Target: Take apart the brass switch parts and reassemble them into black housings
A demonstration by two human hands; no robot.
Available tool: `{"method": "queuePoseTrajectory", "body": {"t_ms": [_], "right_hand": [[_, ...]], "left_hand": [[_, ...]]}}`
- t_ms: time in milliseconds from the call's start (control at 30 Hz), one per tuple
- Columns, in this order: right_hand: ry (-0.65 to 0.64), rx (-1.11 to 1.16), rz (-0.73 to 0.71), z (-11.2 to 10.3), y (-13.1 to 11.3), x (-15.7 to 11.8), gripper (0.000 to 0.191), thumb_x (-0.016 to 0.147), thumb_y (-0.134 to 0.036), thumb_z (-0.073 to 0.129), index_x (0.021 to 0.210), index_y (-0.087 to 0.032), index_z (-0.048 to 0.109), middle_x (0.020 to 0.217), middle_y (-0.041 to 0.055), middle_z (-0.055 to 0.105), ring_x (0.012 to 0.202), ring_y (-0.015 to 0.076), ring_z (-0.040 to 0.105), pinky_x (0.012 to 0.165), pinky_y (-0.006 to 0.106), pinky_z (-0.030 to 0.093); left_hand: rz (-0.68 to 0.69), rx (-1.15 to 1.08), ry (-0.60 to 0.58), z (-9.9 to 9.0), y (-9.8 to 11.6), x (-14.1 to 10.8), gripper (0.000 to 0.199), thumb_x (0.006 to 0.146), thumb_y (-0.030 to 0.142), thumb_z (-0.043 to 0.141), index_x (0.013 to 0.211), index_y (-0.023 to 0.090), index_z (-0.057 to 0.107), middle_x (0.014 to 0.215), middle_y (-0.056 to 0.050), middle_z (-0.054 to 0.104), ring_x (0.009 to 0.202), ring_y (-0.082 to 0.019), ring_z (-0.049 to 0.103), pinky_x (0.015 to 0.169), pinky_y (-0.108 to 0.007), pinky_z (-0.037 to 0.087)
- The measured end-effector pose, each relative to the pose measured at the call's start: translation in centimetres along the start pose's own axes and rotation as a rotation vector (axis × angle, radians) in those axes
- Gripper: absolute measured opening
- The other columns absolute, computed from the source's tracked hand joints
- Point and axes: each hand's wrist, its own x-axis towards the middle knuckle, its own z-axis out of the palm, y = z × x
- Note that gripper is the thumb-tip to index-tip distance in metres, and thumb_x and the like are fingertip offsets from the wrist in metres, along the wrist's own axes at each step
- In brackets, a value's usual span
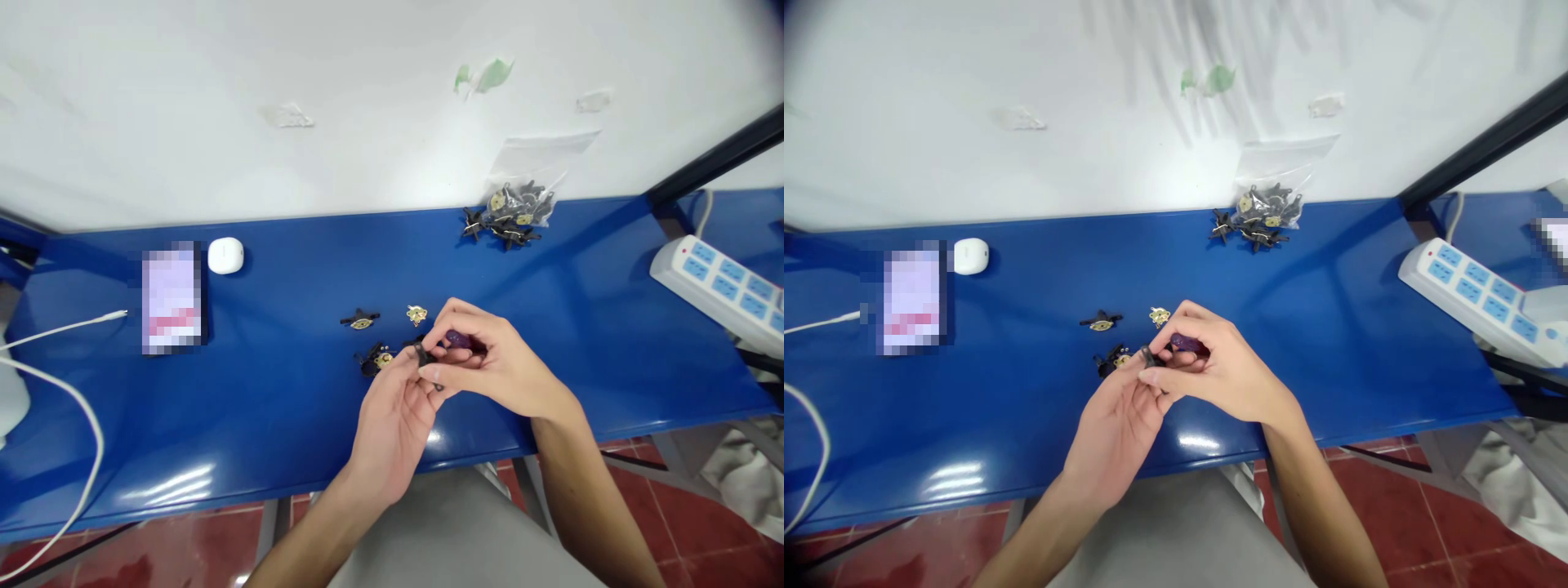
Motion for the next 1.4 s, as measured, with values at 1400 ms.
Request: {"method": "queuePoseTrajectory", "body": {"t_ms": [1400], "right_hand": [[0.115,-0.341,-0.621,2.8,1.5,0.4,0.033,0.094,-0.009,0.078,0.124,-0.022,0.080,0.118,0.0113,0.077,0.098,0.0207,0.078,0.081,0.034,0.069]], "left_hand": [[-0.100,-0.339,0.195,2.3,1.1,-0.3,0.065,0.123,0.022,0.028,0.068,0.015,0.062,0.063,0.000,0.056,0.056,-0.009,0.056,0.059,-0.018,0.054]]}}
